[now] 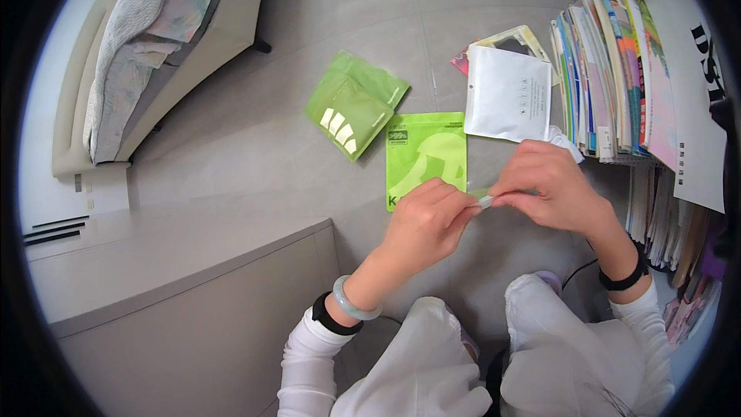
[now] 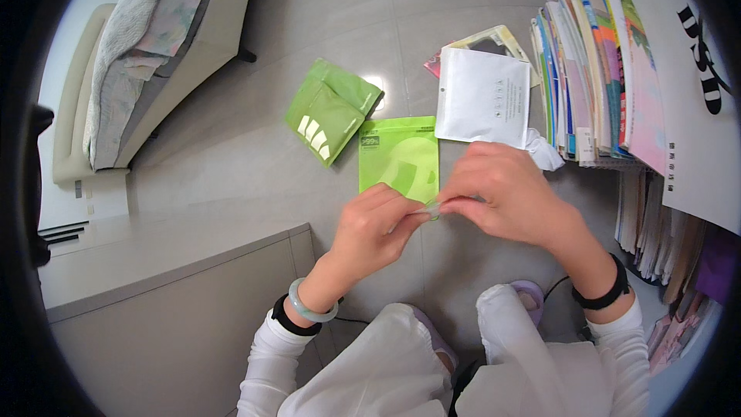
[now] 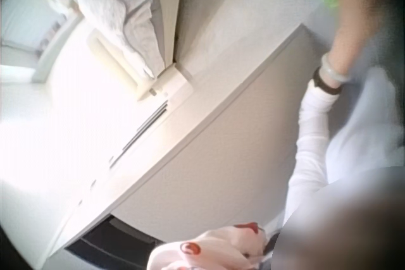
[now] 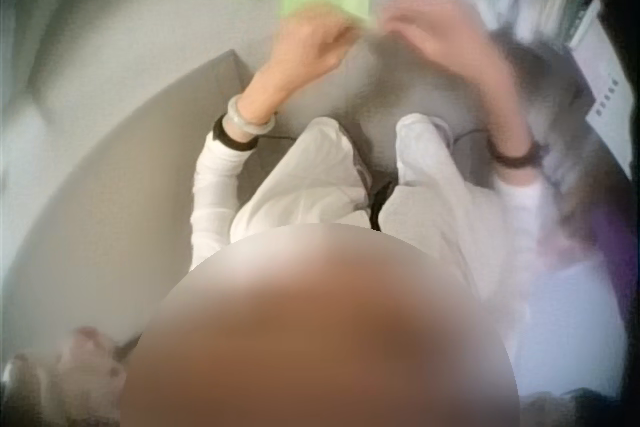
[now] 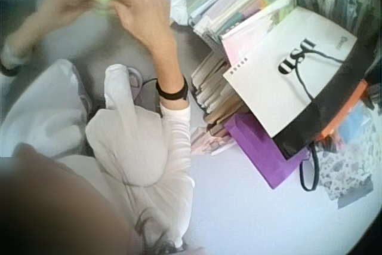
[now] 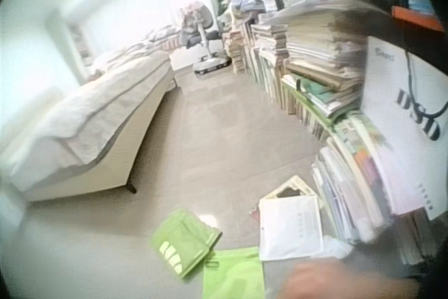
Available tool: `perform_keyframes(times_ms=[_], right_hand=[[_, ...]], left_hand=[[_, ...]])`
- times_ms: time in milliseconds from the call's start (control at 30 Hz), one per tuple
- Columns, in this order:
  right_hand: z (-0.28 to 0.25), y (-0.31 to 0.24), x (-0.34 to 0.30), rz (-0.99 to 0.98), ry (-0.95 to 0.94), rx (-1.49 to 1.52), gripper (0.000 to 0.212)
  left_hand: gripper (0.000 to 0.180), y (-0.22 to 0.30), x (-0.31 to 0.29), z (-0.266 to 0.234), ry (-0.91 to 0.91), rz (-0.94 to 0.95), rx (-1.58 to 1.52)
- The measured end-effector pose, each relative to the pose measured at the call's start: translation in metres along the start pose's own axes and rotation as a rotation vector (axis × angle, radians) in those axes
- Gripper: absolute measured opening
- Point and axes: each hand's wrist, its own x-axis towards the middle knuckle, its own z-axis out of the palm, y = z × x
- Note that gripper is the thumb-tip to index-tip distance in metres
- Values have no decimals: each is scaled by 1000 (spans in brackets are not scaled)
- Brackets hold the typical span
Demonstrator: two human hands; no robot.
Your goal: The person retrieves several packaged items from a shelf, sits on the floor, and wipes each item with a white cloth. They open and close some packages, then place the items into a black box before returning the box to the shelf.
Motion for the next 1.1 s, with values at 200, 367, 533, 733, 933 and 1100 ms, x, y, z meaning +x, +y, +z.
perform_keyframes(times_ms=[200, 367, 533, 733, 933, 1100], right_hand=[[19, -8, -1, -81, 129, -149, 11], [23, 1, 2, -49, 101, -50, 10], [9, 13, 0, 0, 174, -31, 13], [13, 14, 13, 25, 347, -91, 13], [22, 22, 38, 215, 435, 159, 10], [32, 57, 52, 262, 493, 555, 21]], left_hand=[[16, -1, 1, 8, 21, 43, 72], [13, -13, -1, 4, 38, 49, 100], [9, -32, -3, -14, 63, -128, -35], [9, -50, 9, -24, 189, -97, 26], [6, -79, 25, -30, 310, -429, -540], [17, -146, 29, -64, 648, -486, -617]])
